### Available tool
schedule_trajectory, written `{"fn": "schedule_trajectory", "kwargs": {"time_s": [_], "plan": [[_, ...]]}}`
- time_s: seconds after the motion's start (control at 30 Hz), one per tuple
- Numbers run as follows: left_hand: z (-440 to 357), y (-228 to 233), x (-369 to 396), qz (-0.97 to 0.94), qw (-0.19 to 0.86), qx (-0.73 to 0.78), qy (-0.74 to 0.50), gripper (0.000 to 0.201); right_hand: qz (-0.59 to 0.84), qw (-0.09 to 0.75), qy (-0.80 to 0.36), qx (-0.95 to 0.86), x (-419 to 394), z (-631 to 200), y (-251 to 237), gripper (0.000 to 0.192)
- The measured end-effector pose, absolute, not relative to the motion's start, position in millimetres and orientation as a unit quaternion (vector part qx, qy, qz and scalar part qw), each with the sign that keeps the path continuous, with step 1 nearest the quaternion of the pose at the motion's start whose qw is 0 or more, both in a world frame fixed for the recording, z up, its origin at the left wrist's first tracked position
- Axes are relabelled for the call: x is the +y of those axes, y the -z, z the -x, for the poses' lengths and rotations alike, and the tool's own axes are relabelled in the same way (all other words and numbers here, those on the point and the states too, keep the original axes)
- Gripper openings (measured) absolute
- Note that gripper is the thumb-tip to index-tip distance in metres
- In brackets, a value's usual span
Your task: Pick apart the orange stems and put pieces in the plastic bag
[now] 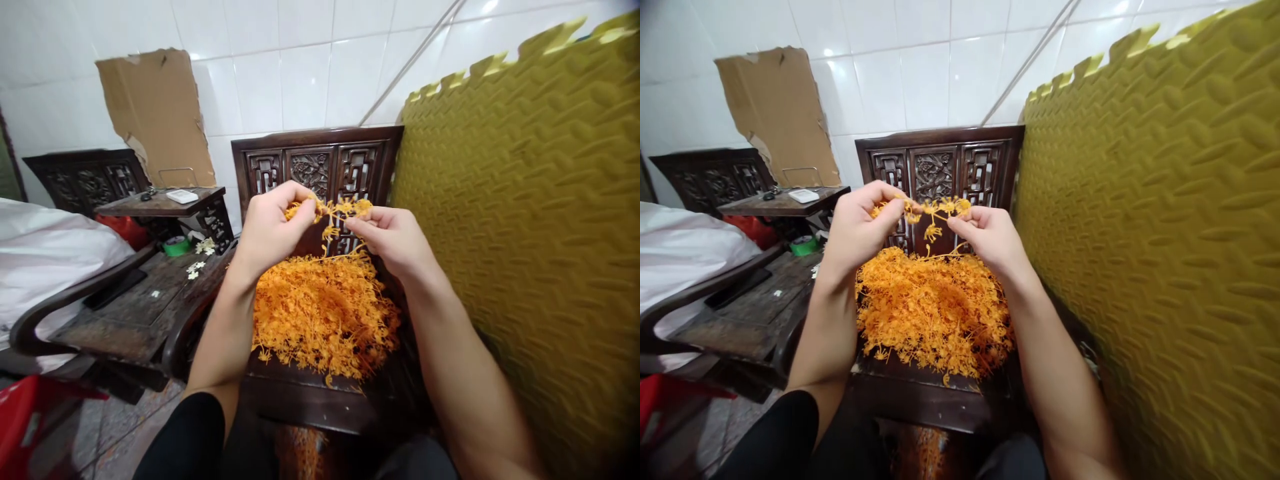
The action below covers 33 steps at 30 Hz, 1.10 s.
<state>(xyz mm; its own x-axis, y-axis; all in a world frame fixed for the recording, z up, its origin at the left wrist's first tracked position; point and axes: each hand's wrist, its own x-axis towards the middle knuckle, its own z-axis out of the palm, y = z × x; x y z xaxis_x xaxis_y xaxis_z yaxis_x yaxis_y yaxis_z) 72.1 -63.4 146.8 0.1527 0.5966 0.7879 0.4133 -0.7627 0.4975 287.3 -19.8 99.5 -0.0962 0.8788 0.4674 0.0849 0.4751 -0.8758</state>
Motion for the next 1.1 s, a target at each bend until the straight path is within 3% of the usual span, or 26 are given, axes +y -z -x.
{"fn": "schedule_trajectory", "kwargs": {"time_s": [0.07, 0.2, 0.43, 0.6, 0.8, 0.9, 1.1], "plan": [[-68, -147, -60, -0.737, 0.093, 0.337, -0.578, 0.009, 0.365, 0.524, -0.334, -0.693, -29, -285, -103, 0.039], [-60, -145, -51, -0.749, 0.101, 0.324, -0.570, 0.019, 0.347, 0.440, -0.340, -0.755, -37, -289, -111, 0.044], [-49, -144, -43, -0.843, 0.122, 0.339, -0.400, 0.031, 0.323, 0.328, -0.318, -0.829, -42, -292, -114, 0.040], [-62, -140, -45, -0.890, 0.139, 0.277, -0.334, 0.028, 0.311, 0.282, -0.300, -0.857, -48, -283, -114, 0.048], [-85, -127, -38, -0.832, 0.141, 0.274, -0.461, 0.042, 0.332, 0.325, -0.288, -0.838, -56, -290, -124, 0.061], [-95, -122, -30, -0.790, 0.131, 0.293, -0.522, 0.048, 0.354, 0.354, -0.264, -0.824, -56, -296, -128, 0.054], [-34, -141, -5, -0.580, 0.156, 0.389, -0.698, 0.052, 0.300, 0.267, -0.267, -0.876, -65, -290, -126, 0.039]]}}
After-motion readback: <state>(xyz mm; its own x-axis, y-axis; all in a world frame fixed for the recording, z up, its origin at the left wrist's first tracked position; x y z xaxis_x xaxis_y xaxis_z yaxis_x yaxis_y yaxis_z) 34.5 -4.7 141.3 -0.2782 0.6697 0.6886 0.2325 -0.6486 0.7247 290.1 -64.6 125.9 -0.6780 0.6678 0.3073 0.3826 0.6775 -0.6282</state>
